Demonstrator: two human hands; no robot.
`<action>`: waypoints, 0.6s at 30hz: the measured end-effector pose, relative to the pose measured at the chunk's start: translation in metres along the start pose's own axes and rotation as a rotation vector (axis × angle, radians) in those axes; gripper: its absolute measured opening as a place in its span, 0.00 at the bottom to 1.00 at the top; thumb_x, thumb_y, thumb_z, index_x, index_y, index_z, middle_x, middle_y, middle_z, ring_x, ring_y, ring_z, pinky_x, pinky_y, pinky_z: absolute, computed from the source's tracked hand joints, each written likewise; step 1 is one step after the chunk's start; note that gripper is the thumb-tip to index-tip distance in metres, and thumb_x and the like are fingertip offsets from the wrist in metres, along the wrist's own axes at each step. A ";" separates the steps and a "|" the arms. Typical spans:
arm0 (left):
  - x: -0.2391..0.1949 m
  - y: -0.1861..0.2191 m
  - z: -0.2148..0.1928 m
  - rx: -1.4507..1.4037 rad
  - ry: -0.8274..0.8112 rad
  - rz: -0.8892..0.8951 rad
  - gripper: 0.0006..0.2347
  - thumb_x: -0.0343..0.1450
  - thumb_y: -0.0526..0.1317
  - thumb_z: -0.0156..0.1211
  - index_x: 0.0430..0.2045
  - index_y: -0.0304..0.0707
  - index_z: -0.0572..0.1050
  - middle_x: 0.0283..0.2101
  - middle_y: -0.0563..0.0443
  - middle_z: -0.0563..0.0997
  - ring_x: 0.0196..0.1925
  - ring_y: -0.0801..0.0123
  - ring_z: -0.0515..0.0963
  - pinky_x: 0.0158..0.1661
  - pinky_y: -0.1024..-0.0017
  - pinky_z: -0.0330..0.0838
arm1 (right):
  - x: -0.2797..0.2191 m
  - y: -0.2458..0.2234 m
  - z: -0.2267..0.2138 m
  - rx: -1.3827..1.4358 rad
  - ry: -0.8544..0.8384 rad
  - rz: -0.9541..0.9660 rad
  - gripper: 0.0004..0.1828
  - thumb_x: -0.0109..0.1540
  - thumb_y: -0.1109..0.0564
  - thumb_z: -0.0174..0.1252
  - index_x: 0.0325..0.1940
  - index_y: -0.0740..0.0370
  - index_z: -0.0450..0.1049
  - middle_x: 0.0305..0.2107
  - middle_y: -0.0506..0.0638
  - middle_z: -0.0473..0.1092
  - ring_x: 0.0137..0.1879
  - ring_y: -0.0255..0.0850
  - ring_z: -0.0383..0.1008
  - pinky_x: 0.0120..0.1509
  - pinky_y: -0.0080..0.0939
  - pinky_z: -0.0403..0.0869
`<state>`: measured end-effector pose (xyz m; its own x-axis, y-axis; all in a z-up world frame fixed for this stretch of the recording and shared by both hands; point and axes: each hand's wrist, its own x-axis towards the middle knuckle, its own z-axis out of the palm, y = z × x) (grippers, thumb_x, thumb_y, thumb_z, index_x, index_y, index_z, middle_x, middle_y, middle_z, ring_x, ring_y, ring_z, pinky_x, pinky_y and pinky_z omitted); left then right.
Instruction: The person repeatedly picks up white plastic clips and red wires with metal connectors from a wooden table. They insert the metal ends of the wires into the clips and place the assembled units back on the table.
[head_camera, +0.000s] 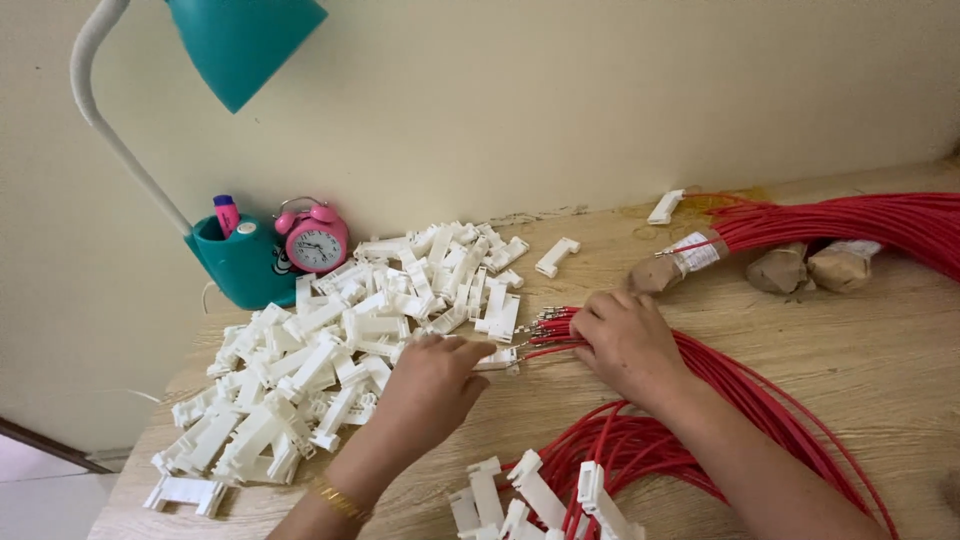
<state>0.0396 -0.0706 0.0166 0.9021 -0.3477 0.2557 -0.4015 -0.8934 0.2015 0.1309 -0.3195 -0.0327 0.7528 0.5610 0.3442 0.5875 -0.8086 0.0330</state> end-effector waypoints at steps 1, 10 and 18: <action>0.004 -0.012 0.017 0.004 0.000 0.001 0.13 0.66 0.38 0.58 0.45 0.43 0.77 0.39 0.48 0.84 0.37 0.55 0.81 0.46 0.56 0.70 | 0.000 0.001 0.004 0.002 0.003 0.001 0.10 0.54 0.47 0.64 0.34 0.50 0.73 0.35 0.44 0.68 0.47 0.47 0.67 0.47 0.51 0.66; 0.017 -0.024 0.050 0.283 0.047 -0.026 0.09 0.66 0.42 0.57 0.38 0.57 0.78 0.33 0.59 0.81 0.45 0.63 0.75 0.44 0.63 0.62 | -0.005 -0.021 -0.040 0.399 -0.061 -0.015 0.08 0.57 0.51 0.57 0.27 0.55 0.70 0.24 0.50 0.70 0.39 0.49 0.75 0.44 0.49 0.73; 0.006 0.007 -0.005 -0.505 0.018 -0.209 0.14 0.68 0.41 0.57 0.47 0.42 0.75 0.44 0.52 0.80 0.47 0.64 0.81 0.46 0.67 0.73 | -0.004 -0.031 -0.077 0.837 -0.158 0.351 0.12 0.58 0.45 0.58 0.37 0.50 0.82 0.30 0.40 0.79 0.38 0.31 0.76 0.43 0.32 0.70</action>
<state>0.0409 -0.0775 0.0242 0.9698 -0.1683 0.1766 -0.2439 -0.6941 0.6773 0.0864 -0.3100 0.0374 0.9242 0.3751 0.0723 0.2945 -0.5793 -0.7600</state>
